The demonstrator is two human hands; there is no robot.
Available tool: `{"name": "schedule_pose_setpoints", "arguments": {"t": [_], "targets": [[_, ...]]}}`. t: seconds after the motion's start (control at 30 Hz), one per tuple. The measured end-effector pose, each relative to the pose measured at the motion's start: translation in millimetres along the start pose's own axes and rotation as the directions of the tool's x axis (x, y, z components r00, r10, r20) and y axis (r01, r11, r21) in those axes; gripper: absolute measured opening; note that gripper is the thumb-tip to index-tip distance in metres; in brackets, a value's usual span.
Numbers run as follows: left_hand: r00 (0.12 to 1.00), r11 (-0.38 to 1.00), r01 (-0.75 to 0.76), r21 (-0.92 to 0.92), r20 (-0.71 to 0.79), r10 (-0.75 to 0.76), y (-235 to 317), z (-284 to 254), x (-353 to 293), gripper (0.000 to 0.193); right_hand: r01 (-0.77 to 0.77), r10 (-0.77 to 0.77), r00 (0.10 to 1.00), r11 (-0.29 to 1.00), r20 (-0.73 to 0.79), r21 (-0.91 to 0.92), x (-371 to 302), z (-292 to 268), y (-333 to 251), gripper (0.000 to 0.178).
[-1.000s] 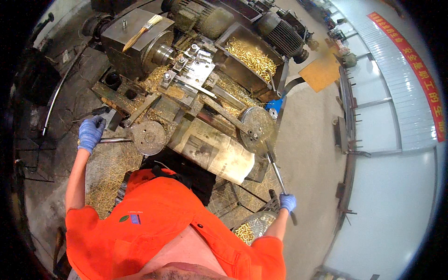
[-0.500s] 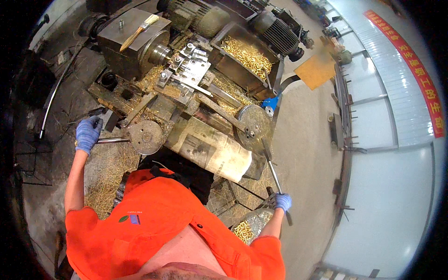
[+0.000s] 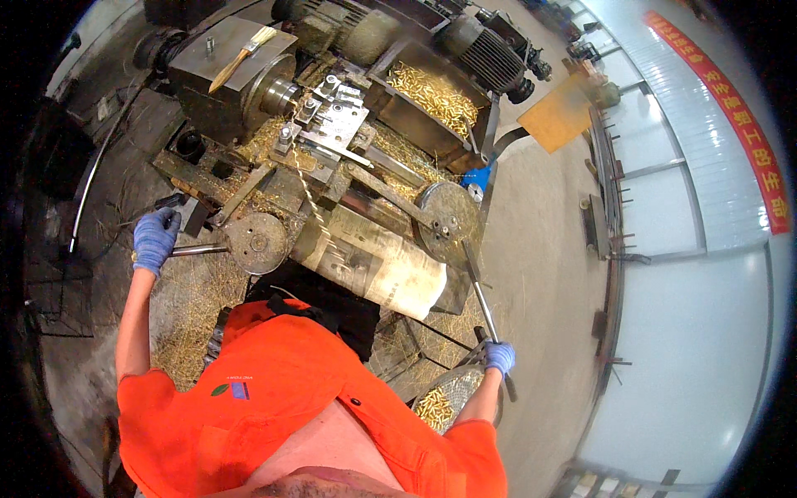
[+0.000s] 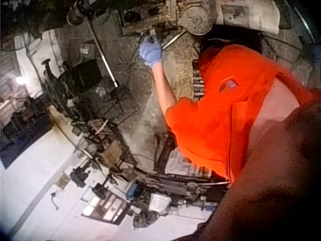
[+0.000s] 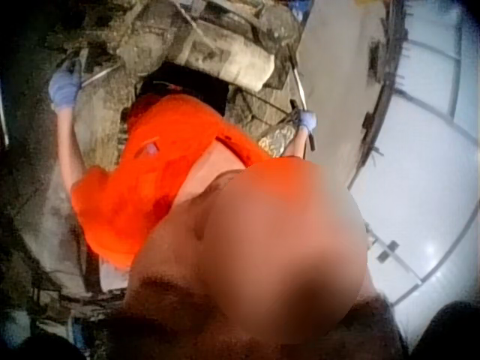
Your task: The person operates a metal lathe to machine small brass parts. They repeatedly load a brass rod into the chuck, engage the cutting tool to machine the part, and then remove the finished piece, placing it into a collection tray.
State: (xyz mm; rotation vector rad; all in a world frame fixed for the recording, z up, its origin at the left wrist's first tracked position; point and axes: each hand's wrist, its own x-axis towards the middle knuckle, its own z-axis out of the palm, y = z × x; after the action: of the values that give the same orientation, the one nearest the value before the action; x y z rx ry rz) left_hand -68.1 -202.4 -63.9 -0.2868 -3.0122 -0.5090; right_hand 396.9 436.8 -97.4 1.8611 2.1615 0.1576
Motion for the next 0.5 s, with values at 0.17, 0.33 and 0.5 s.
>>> {"name": "schedule_pose_setpoints", "arguments": {"t": [0.17,0.33,0.5], "targets": [[0.999,1.000,-0.015,-0.004,-0.030,0.015,0.5,-1.5,-1.4,0.024,-0.028,0.027,0.999,0.998,0.019,0.062,-11.8,-8.8,-7.7,0.048],[1.000,0.999,-0.024,-0.028,-0.006,0.023,1.8,-0.8,1.6,0.024,0.045,-0.044,0.997,0.999,-0.066,0.013,-9.3,1.7,-11.0,0.050],[0.999,0.999,-0.021,-0.038,0.041,0.023,-10.7,-9.8,3.4,0.025,0.231,-0.174,0.857,0.971,-0.486,0.059,-38.3,-4.5,-84.7,0.047]]}}
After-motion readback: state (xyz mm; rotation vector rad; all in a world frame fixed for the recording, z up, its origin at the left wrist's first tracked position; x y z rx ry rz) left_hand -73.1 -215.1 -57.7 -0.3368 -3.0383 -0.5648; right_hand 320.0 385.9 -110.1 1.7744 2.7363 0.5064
